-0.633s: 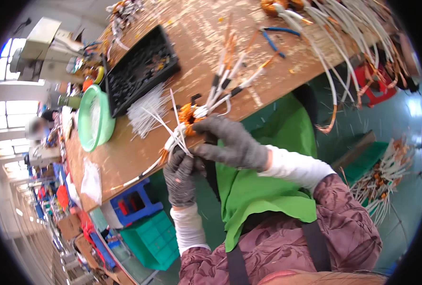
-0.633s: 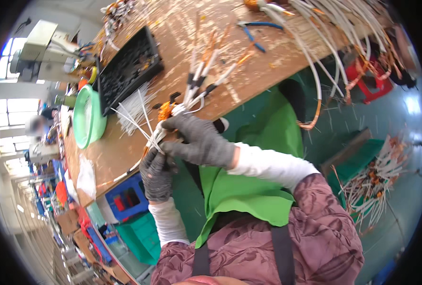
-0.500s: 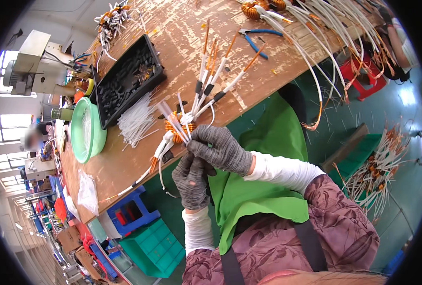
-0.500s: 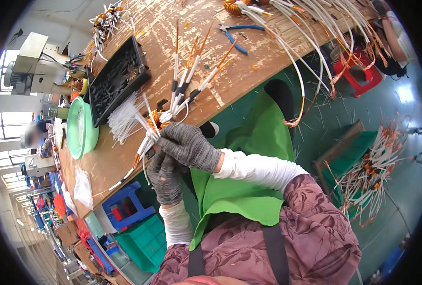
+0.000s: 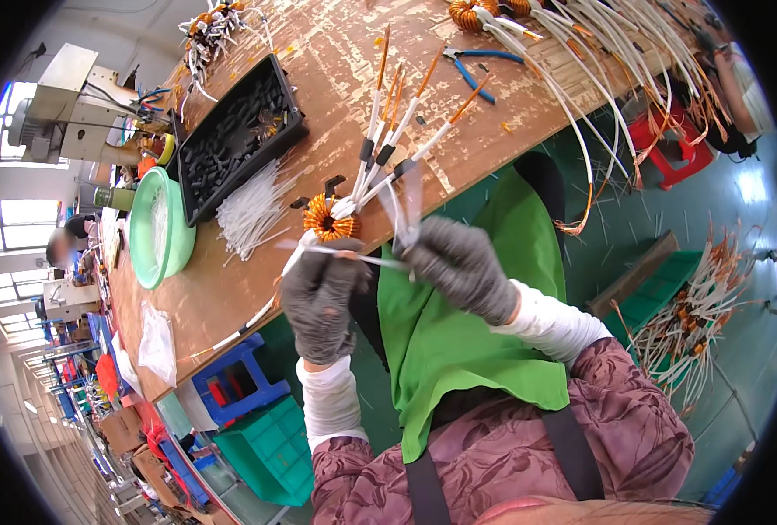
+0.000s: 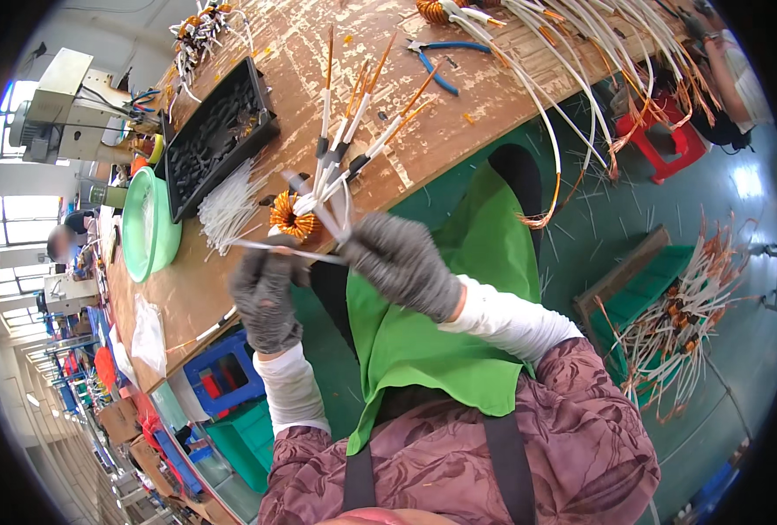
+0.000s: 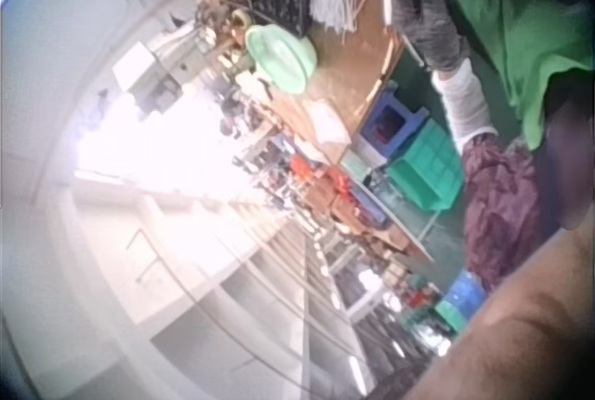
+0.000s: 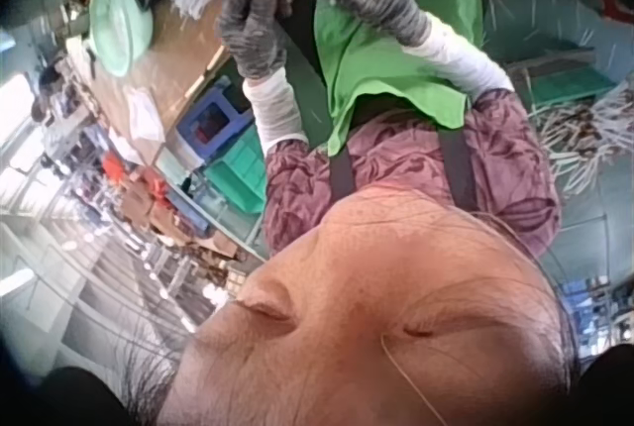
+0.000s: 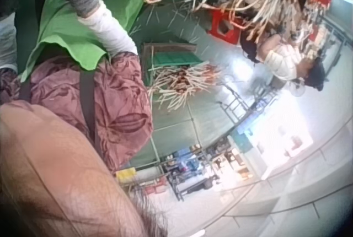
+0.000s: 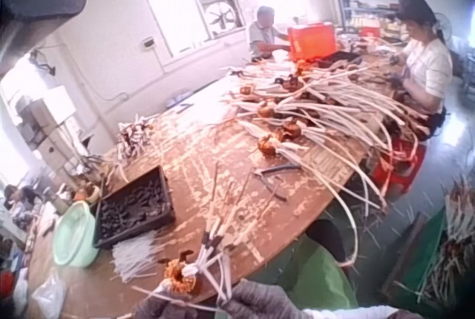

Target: Using zip ties and wire cutters to secure and trim wires on a transformer coil assembly.

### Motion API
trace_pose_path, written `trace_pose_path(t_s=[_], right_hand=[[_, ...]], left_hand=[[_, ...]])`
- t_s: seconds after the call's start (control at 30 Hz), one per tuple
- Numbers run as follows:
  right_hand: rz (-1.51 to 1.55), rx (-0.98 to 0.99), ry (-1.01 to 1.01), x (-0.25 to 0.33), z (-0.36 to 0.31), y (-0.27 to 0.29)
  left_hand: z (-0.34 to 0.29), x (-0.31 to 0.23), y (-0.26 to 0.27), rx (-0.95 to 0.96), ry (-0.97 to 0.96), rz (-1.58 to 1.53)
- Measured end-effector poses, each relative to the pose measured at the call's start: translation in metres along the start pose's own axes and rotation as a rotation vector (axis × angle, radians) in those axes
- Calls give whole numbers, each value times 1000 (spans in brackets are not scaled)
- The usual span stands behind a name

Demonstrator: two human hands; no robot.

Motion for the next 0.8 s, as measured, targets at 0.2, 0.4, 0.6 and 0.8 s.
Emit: trace_pose_path(t_s=[0.2, 0.4, 0.6, 0.8], right_hand=[[632, -495, -126, 1, 21, 59], [613, -458, -450, -78, 46, 44], [537, -351, -409, -103, 58, -1], [422, -332, -536, -92, 53, 30]], left_hand=[[42, -7, -4, -359, -548, 39], [72, 31, -25, -227, -359, 67], [75, 38, -12, -213, -271, 13], [88, 44, -31, -151, -313, 79]])
Point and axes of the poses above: each hand's wrist, its own z-axis towards the middle knuckle, its own y-axis out of the back of the hand, x = y × z, the point moved 2 cm from there along z, towards the middle knuckle
